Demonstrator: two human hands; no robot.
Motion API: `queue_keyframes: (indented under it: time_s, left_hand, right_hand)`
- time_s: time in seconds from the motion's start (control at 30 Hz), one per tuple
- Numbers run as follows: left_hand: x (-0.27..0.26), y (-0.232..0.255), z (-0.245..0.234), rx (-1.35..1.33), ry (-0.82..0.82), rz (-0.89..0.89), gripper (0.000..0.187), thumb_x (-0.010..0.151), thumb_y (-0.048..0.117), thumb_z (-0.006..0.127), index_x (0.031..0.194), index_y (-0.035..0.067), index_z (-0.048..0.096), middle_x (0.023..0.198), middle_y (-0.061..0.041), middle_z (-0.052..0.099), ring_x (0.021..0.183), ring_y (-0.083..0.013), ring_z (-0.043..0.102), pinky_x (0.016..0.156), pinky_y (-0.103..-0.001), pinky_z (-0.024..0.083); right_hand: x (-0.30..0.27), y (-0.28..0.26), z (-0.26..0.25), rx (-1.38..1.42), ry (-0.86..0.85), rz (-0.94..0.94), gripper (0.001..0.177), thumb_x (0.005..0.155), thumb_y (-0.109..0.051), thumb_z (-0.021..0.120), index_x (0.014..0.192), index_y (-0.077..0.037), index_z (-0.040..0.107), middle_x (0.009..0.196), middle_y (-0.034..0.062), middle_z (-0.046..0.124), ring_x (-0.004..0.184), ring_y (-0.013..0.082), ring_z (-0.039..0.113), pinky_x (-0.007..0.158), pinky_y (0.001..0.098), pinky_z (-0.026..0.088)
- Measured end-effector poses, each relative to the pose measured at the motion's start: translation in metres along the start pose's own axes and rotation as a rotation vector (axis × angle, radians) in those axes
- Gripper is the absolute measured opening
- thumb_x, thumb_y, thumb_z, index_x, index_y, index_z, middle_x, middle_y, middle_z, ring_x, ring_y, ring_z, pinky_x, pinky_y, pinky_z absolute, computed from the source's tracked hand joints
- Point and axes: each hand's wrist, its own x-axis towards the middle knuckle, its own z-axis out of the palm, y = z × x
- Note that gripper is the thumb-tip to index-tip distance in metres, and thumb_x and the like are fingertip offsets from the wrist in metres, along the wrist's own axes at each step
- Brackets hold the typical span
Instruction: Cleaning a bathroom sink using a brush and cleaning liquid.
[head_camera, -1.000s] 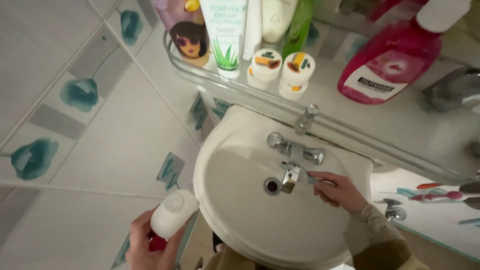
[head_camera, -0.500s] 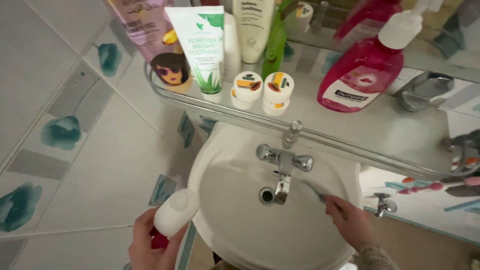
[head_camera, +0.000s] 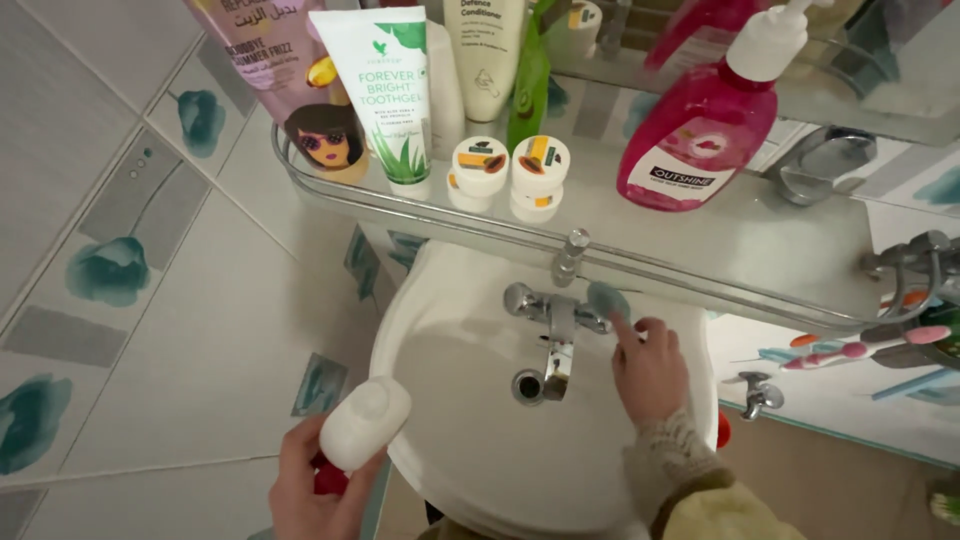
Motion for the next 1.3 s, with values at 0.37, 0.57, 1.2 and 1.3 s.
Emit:
queue_keyframes:
  time_s: [0.37,0.57,1.2,1.3]
  left_hand:
    - [-0.006,0.002,-0.013,0.069,0.091,-0.071,0.064,0.07,0.019,0.087,0.124,0.001,0.057,0.108,-0.018,0.076,0.1,-0.0237,0.077,0.082,-0.038,0.063]
    - [-0.007,-0.013,-0.013,0.071,0.112,0.044,0.064,0.073,0.019,0.084,0.127,0.001,0.055,0.11,-0.019,0.076,0.103,-0.0257,0.076,0.086,-0.039,0.061]
    - [-0.036,-0.034,-0.05,0.016,0.188,-0.002,0.065,0.071,0.009,0.085,0.128,0.0,0.055,0.117,-0.018,0.074,0.111,-0.0242,0.073,0.091,-0.038,0.059]
    - [-0.038,-0.041,-0.051,-0.007,0.189,0.02,0.066,0.072,0.008,0.084,0.129,0.0,0.053,0.118,-0.017,0.074,0.111,-0.0235,0.073,0.091,-0.037,0.059]
  right_hand:
    - [-0.142,0.04,0.083,0.802,-0.38,0.808,0.048,0.091,-0.03,0.066,0.135,-0.01,0.064,0.088,0.0109,0.068,0.071,0.0213,0.057,0.063,0.0382,0.048]
    - [-0.152,0.022,0.106,0.603,-0.739,0.555,0.042,0.094,-0.03,0.066,0.13,-0.01,0.06,0.094,0.0176,0.072,0.084,0.0298,0.068,0.077,0.0414,0.055]
    - [-0.133,-0.122,0.134,0.989,-0.854,0.264,0.021,0.086,-0.012,0.073,0.103,-0.006,0.062,0.106,0.0108,0.061,0.097,0.028,0.066,0.086,0.0387,0.056]
    - [-0.14,-0.102,0.138,0.994,-0.903,0.238,0.02,0.084,-0.014,0.074,0.1,-0.007,0.063,0.104,0.0119,0.063,0.096,0.0288,0.068,0.084,0.039,0.056]
